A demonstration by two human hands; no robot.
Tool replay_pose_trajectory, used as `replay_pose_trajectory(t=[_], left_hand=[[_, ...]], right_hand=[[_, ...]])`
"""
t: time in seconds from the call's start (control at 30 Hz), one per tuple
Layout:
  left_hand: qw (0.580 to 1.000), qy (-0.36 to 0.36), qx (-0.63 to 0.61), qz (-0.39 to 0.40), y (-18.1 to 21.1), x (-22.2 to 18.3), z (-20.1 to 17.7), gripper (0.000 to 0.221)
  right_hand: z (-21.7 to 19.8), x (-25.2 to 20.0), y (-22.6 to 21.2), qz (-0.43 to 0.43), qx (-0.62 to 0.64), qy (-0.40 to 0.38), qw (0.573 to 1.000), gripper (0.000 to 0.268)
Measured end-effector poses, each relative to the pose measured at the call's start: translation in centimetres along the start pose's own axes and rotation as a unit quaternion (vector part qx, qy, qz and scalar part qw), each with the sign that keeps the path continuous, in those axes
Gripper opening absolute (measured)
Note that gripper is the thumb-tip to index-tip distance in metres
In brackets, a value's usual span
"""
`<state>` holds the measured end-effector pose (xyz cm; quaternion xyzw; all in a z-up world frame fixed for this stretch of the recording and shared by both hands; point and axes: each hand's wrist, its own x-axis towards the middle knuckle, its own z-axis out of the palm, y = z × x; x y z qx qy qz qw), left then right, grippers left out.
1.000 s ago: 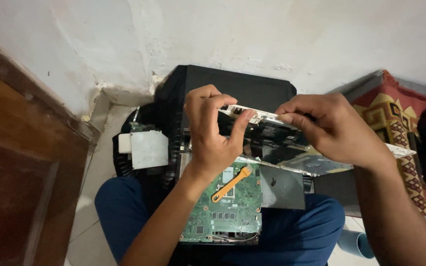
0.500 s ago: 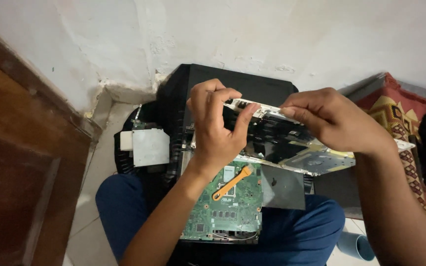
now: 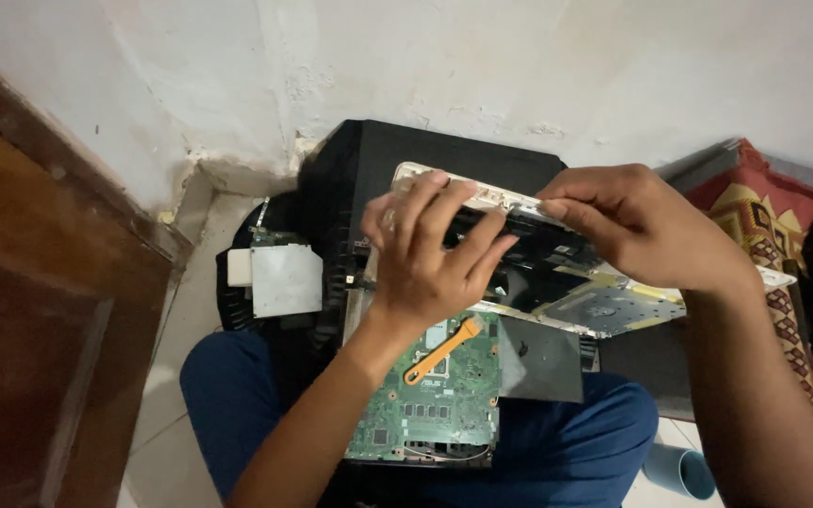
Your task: Disassembling a laptop by prying the top cover and disconnecting internal cables
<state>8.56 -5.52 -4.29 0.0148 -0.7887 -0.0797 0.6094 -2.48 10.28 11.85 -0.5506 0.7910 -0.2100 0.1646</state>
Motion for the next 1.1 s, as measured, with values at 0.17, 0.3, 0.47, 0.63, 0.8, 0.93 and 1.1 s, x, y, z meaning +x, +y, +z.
replay_pose_trajectory(t=[0.17,0.3,0.47,0.63,0.8,0.93,1.1], left_hand=[[1.0,0.008,0.008,-0.01,0.6,0.3,0.0,0.033],[0.999,0.031,0.02,-0.01,0.8,0.7,-0.2,0.015],[0.999,0.035,0.024,-0.007,0.7,0.7,-0.4,0.011],[0.999,0.025,0.023,-0.006,0.7,0.7,-0.8,0.011],[0.999,0.029,0.015,-0.02,0.9,1.3,-1.1,0.014],[1.0,0.021,-0.002,-0.021,0.7,1.8,-1.8,0.009],[0.997,-0.021,-0.065,-0.034,0.9,4.1,-3.5,0.025]], right_hand=[[0.2,-0.3,0.5,0.045,0.008,0.036,0.998,0.026],[0.3,-0.3,1.2,-0.009,0.005,0.032,0.999,0.025],[0.3,0.0,0.7,-0.026,-0.005,0.021,0.999,0.025],[0.4,0.1,0.6,-0.03,-0.006,0.025,0.999,0.026],[0.5,0.2,0.7,-0.032,-0.007,0.026,0.999,0.025],[0.4,0.3,0.4,-0.018,-0.012,0.03,0.999,0.026],[0.5,0.3,-0.1,-0.024,0.009,0.02,0.999,0.025]])
